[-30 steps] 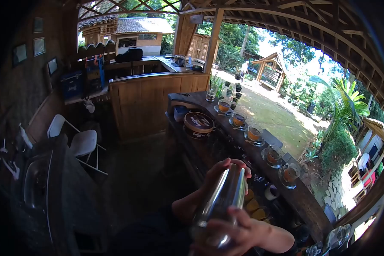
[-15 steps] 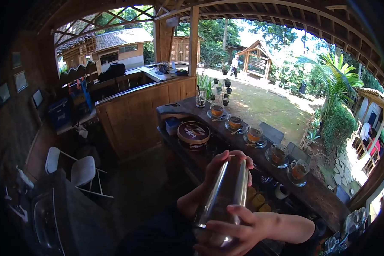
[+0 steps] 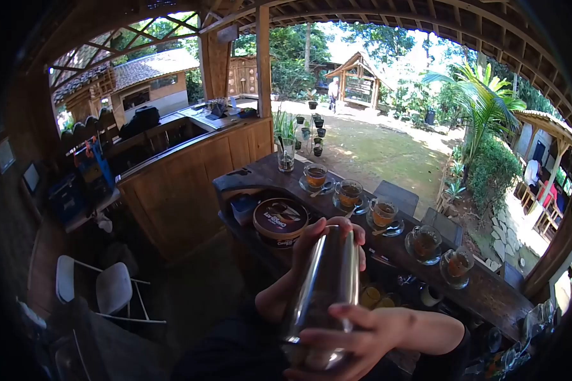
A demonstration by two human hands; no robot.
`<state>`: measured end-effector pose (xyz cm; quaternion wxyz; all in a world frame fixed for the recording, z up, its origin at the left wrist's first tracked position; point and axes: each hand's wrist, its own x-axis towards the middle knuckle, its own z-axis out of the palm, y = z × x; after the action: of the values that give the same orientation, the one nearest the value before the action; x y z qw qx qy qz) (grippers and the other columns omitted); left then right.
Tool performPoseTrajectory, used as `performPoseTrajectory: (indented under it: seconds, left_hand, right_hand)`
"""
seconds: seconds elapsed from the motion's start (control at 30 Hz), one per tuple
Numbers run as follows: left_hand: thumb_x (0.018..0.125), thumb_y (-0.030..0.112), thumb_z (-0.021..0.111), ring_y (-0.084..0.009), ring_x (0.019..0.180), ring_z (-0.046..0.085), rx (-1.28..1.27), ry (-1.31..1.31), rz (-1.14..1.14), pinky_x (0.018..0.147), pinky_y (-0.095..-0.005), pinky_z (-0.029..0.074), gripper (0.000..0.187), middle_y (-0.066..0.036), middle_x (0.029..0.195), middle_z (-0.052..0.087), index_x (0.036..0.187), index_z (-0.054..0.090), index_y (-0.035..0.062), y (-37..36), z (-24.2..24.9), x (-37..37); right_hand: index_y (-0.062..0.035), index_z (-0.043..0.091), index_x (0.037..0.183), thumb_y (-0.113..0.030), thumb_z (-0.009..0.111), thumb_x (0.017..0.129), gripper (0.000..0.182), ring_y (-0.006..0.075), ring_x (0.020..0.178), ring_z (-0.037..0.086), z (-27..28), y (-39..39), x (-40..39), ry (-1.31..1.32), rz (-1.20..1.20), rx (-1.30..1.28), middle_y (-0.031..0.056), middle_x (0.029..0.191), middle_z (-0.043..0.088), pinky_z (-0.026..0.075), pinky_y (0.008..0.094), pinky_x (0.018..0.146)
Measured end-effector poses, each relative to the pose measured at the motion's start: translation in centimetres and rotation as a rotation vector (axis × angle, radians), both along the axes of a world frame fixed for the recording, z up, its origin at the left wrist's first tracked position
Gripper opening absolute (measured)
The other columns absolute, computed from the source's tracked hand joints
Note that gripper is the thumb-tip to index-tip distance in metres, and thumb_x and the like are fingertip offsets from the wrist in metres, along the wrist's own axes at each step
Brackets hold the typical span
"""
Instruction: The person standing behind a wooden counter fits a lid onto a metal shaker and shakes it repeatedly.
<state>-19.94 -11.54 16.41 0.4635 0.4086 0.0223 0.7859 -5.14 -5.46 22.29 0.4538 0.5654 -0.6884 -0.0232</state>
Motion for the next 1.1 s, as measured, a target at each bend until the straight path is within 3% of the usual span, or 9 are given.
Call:
performPoseTrajectory:
  seconds: [0.13,0.17,0.43,0.57,0.63,0.7,0.83,1.0,1.1]
  left_hand:
    - [0.087,0.037,0.049,-0.0246,0.080,0.063,-0.639,0.079,0.533,0.072,-0.0408,0.053,0.035,-0.013,0.093,0.063,0.101,0.058,0.0070,4.9,-7.9,-3.6]
    - [0.085,0.035,0.052,-0.0248,0.082,0.063,-0.276,-0.506,-0.148,0.073,-0.0413,0.053,0.032,-0.012,0.092,0.064,0.100,0.059,0.0070,5.9,-11.3,-5.4]
    - [0.086,0.042,0.048,-0.0333,0.076,0.060,-0.054,-0.051,-0.128,0.066,-0.0431,0.052,0.038,-0.014,0.095,0.053,0.101,0.056,0.0080,2.9,-0.9,-3.0]
    - [0.088,0.034,0.049,-0.0230,0.089,0.060,-0.165,-0.555,-0.545,0.077,-0.0395,0.051,0.030,-0.009,0.105,0.058,0.104,0.055,0.0098,5.9,-8.0,-2.1]
    - [0.090,0.032,0.047,-0.0228,0.098,0.058,-0.286,-0.592,-0.019,0.083,-0.0402,0.050,0.030,-0.009,0.108,0.058,0.107,0.054,0.0080,6.3,-7.4,2.0]
    - [0.093,0.034,0.041,-0.0270,0.095,0.059,-0.273,-0.622,-0.294,0.082,-0.0405,0.051,0.035,-0.010,0.107,0.056,0.112,0.053,0.0083,10.3,-16.8,-0.5]
    - [0.092,0.043,0.036,-0.0388,0.080,0.059,0.127,-0.081,-0.175,0.064,-0.0465,0.054,0.044,-0.016,0.097,0.049,0.107,0.055,0.0060,3.5,-1.4,5.1]
    - [0.092,0.044,0.042,-0.0321,0.108,0.050,-0.183,-0.831,-0.221,0.079,-0.0474,0.050,0.040,-0.010,0.115,0.049,0.117,0.050,0.0136,4.0,-3.6,12.4]
    - [0.092,0.044,0.041,-0.0320,0.107,0.050,-0.395,-0.468,0.247,0.079,-0.0468,0.050,0.040,-0.010,0.116,0.049,0.118,0.049,0.0145,4.1,-2.9,16.6]
  right_hand:
    - [-0.0308,0.057,0.096,-0.014,0.081,0.059,0.047,0.0439,0.106,0.048,-2.3,5.4,-5.8,-0.269,-0.182,-0.271,0.0094,0.116,0.049,0.046,0.0513,0.081]
    - [-0.0344,0.060,0.097,-0.012,0.075,0.056,0.048,0.0416,0.106,0.049,-3.3,5.6,-6.7,-0.489,-0.189,-0.593,0.0087,0.119,0.049,0.045,0.0496,0.086]
    - [-0.0275,0.058,0.109,-0.021,0.066,0.069,0.041,0.0339,0.112,0.048,-1.5,1.6,-1.4,0.007,-0.207,0.001,-0.0101,0.121,0.049,0.039,0.0510,0.092]
    - [-0.0268,0.047,0.117,-0.021,0.077,0.061,0.064,0.0381,0.112,0.046,-3.6,6.9,-4.1,-0.317,-0.281,-0.335,0.0102,0.121,0.048,0.042,0.0504,0.087]
    - [-0.0207,0.048,0.116,-0.024,0.074,0.063,0.059,0.0407,0.111,0.047,-5.1,7.0,-4.2,-0.495,-0.308,-0.799,0.0131,0.122,0.048,0.041,0.0505,0.090]
    - [-0.0223,0.050,0.114,-0.017,0.070,0.068,0.051,0.0412,0.110,0.046,-2.9,5.9,-1.2,-0.375,-0.273,-0.437,0.0115,0.125,0.048,0.043,0.0480,0.089]
    - [-0.0207,0.057,0.112,-0.025,0.054,0.084,0.029,0.0244,0.113,0.049,-2.1,0.3,5.6,-0.039,-0.129,-0.187,-0.0005,0.116,0.051,0.033,0.0529,0.095]
    - [-0.0328,0.054,0.110,-0.025,0.069,0.066,0.047,0.0374,0.110,0.047,-2.4,5.8,6.8,-0.269,-0.212,-0.473,0.0029,0.125,0.048,0.041,0.0483,0.090]
    - [-0.0358,0.054,0.109,-0.023,0.069,0.065,0.049,0.0383,0.109,0.046,-2.6,6.1,9.7,-0.397,-0.339,-0.587,0.0043,0.125,0.048,0.043,0.0456,0.088]
